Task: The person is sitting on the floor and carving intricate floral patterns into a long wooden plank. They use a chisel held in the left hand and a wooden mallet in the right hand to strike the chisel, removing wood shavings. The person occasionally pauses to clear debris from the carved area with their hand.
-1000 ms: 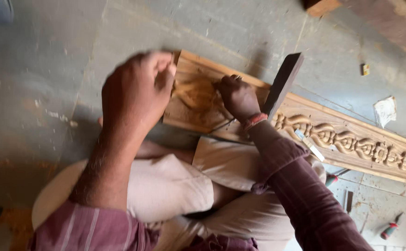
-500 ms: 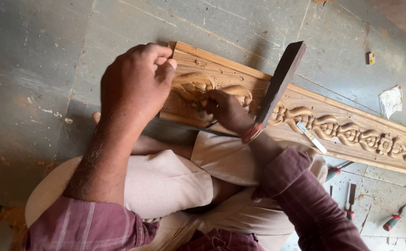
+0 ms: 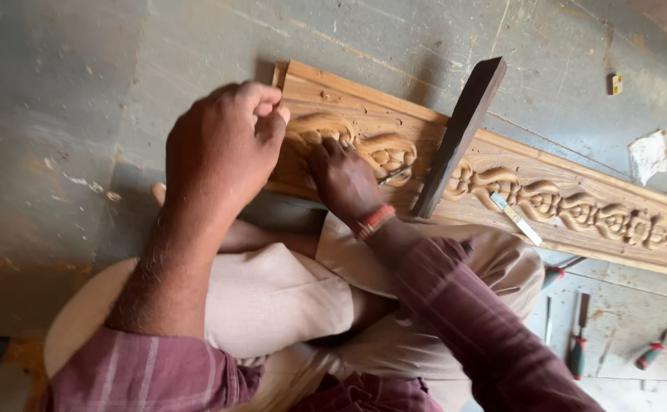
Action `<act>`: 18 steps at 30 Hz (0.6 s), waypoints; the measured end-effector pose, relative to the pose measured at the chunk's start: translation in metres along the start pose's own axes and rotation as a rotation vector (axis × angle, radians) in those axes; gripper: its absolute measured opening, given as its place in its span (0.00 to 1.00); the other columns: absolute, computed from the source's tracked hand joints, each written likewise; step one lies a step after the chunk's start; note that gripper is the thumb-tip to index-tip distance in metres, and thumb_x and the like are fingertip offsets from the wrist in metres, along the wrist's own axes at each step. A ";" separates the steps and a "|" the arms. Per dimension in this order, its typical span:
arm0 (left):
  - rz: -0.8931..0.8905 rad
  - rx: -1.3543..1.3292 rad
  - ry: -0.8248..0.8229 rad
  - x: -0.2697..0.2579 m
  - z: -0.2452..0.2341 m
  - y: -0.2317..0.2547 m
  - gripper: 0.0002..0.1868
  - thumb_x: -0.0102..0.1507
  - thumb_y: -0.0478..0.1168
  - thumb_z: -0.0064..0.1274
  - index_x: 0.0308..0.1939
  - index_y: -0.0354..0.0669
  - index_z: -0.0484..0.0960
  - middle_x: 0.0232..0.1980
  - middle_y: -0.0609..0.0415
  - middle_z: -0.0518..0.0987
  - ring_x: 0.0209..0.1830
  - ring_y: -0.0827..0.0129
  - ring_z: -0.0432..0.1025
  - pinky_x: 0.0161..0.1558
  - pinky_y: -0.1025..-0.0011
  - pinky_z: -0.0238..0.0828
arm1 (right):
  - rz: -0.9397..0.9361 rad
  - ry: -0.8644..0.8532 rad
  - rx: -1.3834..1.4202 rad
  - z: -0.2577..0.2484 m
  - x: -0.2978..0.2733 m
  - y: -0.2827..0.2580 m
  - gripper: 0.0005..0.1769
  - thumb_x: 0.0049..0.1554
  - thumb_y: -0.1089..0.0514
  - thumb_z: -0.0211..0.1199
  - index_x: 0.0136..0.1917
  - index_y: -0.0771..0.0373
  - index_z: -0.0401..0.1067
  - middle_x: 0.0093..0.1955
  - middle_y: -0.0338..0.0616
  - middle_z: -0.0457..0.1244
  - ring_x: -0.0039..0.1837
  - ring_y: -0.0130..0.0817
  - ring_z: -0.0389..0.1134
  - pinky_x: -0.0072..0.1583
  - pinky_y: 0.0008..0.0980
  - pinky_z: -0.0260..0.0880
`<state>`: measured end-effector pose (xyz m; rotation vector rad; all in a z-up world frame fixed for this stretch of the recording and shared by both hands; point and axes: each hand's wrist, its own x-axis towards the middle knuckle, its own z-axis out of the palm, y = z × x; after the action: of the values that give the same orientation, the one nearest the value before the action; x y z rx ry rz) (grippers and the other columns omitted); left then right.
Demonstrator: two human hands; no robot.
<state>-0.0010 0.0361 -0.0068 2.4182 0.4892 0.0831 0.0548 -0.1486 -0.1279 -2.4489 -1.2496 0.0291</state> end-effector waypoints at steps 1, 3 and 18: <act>-0.007 -0.010 0.011 0.000 -0.004 0.002 0.11 0.68 0.46 0.57 0.50 0.46 0.84 0.46 0.56 0.86 0.44 0.61 0.80 0.45 0.61 0.75 | 0.029 -0.023 0.003 -0.005 0.002 -0.003 0.08 0.60 0.56 0.65 0.50 0.60 0.72 0.46 0.48 0.63 0.42 0.48 0.68 0.40 0.46 0.69; -0.019 -0.039 0.028 0.004 -0.006 0.006 0.12 0.68 0.46 0.57 0.51 0.46 0.84 0.47 0.56 0.86 0.44 0.61 0.80 0.45 0.61 0.75 | 0.065 -0.015 0.061 -0.009 0.009 -0.002 0.10 0.58 0.55 0.65 0.50 0.60 0.71 0.46 0.48 0.64 0.43 0.48 0.69 0.41 0.46 0.70; -0.122 0.077 -0.207 0.006 0.016 0.001 0.13 0.66 0.49 0.56 0.51 0.51 0.84 0.44 0.59 0.86 0.37 0.64 0.80 0.43 0.61 0.75 | 0.413 0.183 0.043 -0.085 -0.069 0.151 0.09 0.59 0.51 0.70 0.46 0.57 0.77 0.42 0.45 0.70 0.42 0.44 0.72 0.43 0.42 0.71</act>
<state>0.0074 0.0277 -0.0188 2.4310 0.5503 -0.2405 0.1467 -0.3099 -0.1123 -2.5615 -0.6484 -0.0537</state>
